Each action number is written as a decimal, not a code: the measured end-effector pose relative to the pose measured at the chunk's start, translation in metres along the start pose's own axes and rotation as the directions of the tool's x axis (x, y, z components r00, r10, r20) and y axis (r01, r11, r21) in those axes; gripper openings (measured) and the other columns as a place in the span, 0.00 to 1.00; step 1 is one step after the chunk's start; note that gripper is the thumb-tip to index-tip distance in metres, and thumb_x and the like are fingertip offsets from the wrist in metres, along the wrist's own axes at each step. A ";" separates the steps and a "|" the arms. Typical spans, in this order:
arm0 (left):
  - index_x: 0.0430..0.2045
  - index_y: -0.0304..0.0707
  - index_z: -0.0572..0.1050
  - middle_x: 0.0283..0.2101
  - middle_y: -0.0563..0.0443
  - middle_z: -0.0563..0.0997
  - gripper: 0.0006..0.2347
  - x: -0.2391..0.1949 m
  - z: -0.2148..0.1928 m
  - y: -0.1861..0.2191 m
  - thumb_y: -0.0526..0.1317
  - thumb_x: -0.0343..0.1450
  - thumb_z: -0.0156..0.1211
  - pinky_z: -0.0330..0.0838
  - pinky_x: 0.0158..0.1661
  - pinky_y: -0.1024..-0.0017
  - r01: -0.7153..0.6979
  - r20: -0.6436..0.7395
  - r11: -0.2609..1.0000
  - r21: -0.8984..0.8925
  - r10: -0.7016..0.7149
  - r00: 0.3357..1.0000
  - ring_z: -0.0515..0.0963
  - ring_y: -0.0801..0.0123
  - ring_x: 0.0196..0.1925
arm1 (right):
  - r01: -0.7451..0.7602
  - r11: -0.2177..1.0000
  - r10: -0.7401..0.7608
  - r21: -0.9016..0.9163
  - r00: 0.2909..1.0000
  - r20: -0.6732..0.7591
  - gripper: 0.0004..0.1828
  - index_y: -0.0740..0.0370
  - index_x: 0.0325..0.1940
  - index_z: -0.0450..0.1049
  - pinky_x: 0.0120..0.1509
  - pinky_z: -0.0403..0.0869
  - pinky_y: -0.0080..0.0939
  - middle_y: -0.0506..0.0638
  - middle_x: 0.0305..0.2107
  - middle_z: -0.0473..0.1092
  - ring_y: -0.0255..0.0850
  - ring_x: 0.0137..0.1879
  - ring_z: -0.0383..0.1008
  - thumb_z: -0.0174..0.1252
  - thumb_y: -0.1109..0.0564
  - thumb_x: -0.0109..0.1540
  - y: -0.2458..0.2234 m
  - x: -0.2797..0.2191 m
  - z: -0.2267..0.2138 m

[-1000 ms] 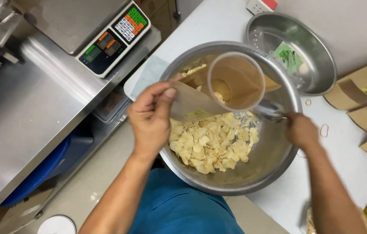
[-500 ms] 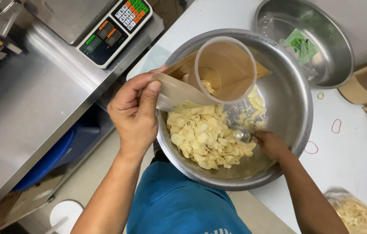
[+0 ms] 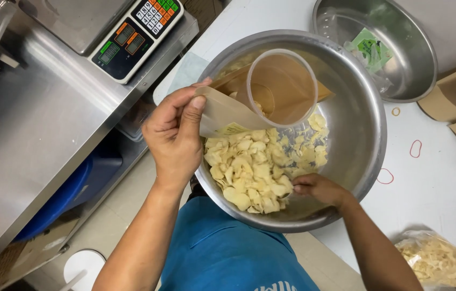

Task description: The person scoops potato chips from a large metal bowl into paper bags using a metal scoop and a plastic funnel. Each filled bag is placed on a digital scale to verify weight, then moved to a conveyor belt for sealing. The process is repeated for multiple bags.

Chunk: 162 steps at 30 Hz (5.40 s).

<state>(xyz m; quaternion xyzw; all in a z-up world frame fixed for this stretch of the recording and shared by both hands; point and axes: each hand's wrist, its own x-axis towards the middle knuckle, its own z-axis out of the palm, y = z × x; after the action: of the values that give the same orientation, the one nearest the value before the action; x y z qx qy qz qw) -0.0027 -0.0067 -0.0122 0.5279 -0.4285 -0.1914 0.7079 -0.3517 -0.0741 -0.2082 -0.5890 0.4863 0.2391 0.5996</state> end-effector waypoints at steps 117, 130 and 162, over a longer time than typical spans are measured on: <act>0.41 0.38 0.80 0.48 0.44 0.86 0.06 0.047 -0.054 -0.017 0.31 0.73 0.59 0.84 0.56 0.66 0.096 0.267 0.993 0.075 -0.113 0.957 0.87 0.60 0.53 | 0.240 0.968 -0.193 -0.068 0.547 -0.815 0.15 0.72 0.54 0.83 0.47 0.72 0.47 0.63 0.33 0.81 0.49 0.43 0.77 0.58 0.65 0.66 -0.124 -0.225 -0.134; 0.43 0.39 0.81 0.49 0.46 0.86 0.08 0.052 -0.073 -0.034 0.32 0.73 0.58 0.83 0.54 0.70 0.241 0.344 0.970 -0.036 -0.215 0.914 0.86 0.62 0.54 | 0.131 0.774 -0.630 -0.619 0.250 -0.735 0.19 0.75 0.66 0.74 0.59 0.68 0.50 0.66 0.42 0.71 0.55 0.50 0.72 0.54 0.63 0.73 -0.172 -0.228 -0.127; 0.42 0.29 0.79 0.26 0.51 0.78 0.03 0.021 -0.104 -0.018 0.29 0.78 0.59 0.72 0.43 0.74 0.163 -0.145 0.951 0.262 -0.128 0.981 0.70 0.79 0.33 | 0.224 0.904 -0.385 -0.365 0.799 -0.461 0.18 0.53 0.55 0.81 0.64 0.73 0.63 0.66 0.44 0.79 0.66 0.56 0.76 0.60 0.53 0.61 -0.011 0.153 -0.066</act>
<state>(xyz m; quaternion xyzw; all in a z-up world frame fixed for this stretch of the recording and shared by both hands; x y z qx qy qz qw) 0.0963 0.0322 -0.0281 0.6615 -0.3652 -0.1487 0.6380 -0.2994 -0.1816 -0.3244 -0.7843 0.4876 0.0382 0.3816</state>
